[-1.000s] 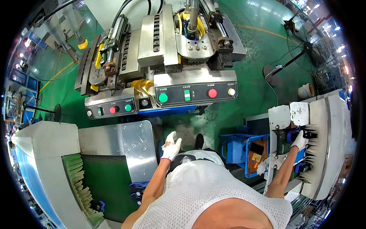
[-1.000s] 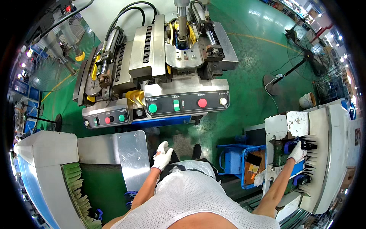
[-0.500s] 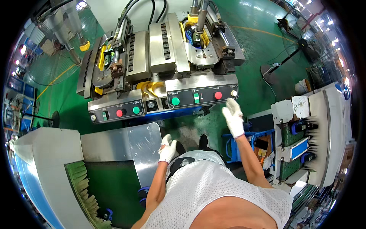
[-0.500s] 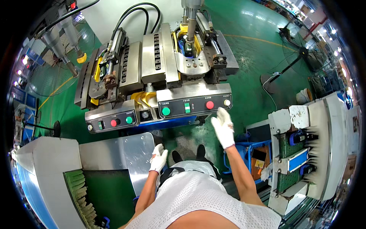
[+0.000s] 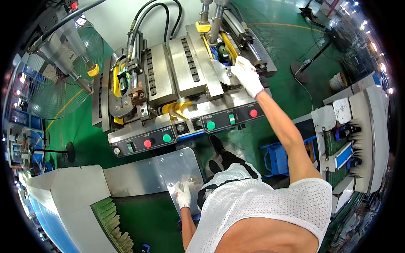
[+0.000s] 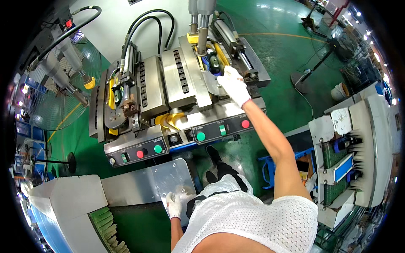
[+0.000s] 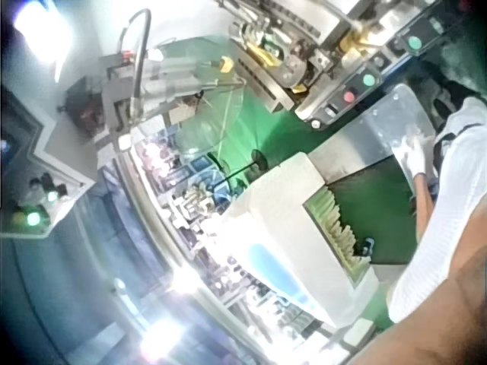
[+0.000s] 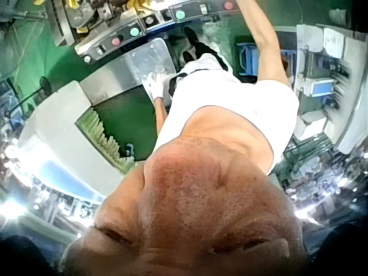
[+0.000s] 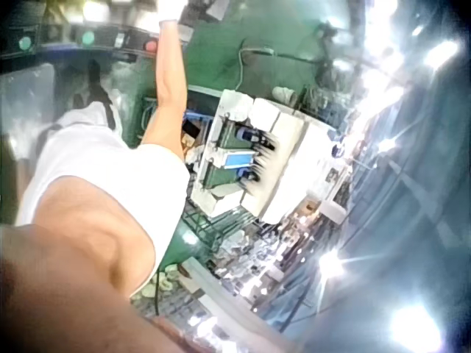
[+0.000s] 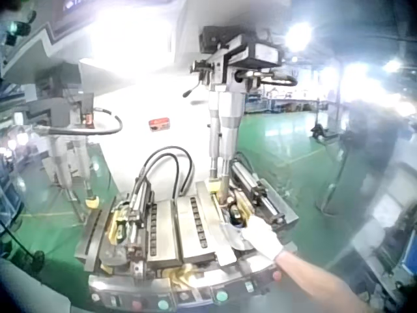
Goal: The person assembles blue and black sneakers on a factory floor. They repeatedly pick up shoes from a conveyor belt, place them into a machine to process the soles, and then move the finished shoes to a blue bin. The person also handles a black mat on the workbench during the process.
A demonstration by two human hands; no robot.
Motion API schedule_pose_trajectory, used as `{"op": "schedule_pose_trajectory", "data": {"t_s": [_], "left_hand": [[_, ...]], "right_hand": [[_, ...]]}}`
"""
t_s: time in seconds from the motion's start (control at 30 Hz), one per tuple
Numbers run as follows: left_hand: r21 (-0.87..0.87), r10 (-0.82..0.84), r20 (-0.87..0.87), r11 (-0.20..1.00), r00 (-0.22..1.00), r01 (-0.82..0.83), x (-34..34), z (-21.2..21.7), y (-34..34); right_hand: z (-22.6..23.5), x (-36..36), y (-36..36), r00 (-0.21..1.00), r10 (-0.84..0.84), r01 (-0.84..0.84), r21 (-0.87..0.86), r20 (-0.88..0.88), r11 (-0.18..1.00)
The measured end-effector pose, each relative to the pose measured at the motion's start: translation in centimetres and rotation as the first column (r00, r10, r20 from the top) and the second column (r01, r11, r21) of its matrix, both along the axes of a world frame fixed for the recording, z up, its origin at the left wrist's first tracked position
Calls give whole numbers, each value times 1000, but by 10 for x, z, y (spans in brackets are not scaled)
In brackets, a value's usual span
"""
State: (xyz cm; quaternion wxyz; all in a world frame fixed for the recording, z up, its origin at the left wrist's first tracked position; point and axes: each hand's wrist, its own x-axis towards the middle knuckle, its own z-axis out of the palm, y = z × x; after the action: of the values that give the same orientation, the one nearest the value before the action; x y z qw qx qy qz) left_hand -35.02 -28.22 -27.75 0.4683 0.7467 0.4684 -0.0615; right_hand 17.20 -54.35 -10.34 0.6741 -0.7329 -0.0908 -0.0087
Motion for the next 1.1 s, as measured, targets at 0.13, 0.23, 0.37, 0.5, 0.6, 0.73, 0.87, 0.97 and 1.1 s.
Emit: {"op": "schedule_pose_trajectory", "data": {"t_s": [0.13,0.23,0.37,0.5,0.6,0.73,0.87,0.97,1.1], "left_hand": [[-35,202,20,979,979,-201,0,-3,-6],[10,168,-11,986,986,-168,17,3,-15],[-50,292,-25,955,956,-293,35,-7,-29],[-11,305,-61,952,950,-307,34,-20,-38],[-41,311,-16,949,950,-311,36,-31,-35],[-40,326,36,945,945,-324,34,-20,-16],[42,223,3,974,975,-223,33,-2,7],[-2,198,180,980,964,-201,15,-37,18],[-127,50,239,992,970,-20,25,-39,18]], "right_hand": [[35,82,58,995,-72,0,-757,-63,653],[-8,163,56,999,-31,-8,-831,-30,557],[-58,215,64,998,-58,-4,-911,-31,412],[-48,215,62,971,-101,-98,-743,-218,663],[-29,233,43,927,-39,-173,-520,-373,837],[24,200,46,843,-83,-69,-260,-532,963],[51,142,26,908,8,50,129,-418,990],[103,32,14,901,-18,122,213,-433,969],[137,-106,-29,818,-42,188,196,-574,962]]}}
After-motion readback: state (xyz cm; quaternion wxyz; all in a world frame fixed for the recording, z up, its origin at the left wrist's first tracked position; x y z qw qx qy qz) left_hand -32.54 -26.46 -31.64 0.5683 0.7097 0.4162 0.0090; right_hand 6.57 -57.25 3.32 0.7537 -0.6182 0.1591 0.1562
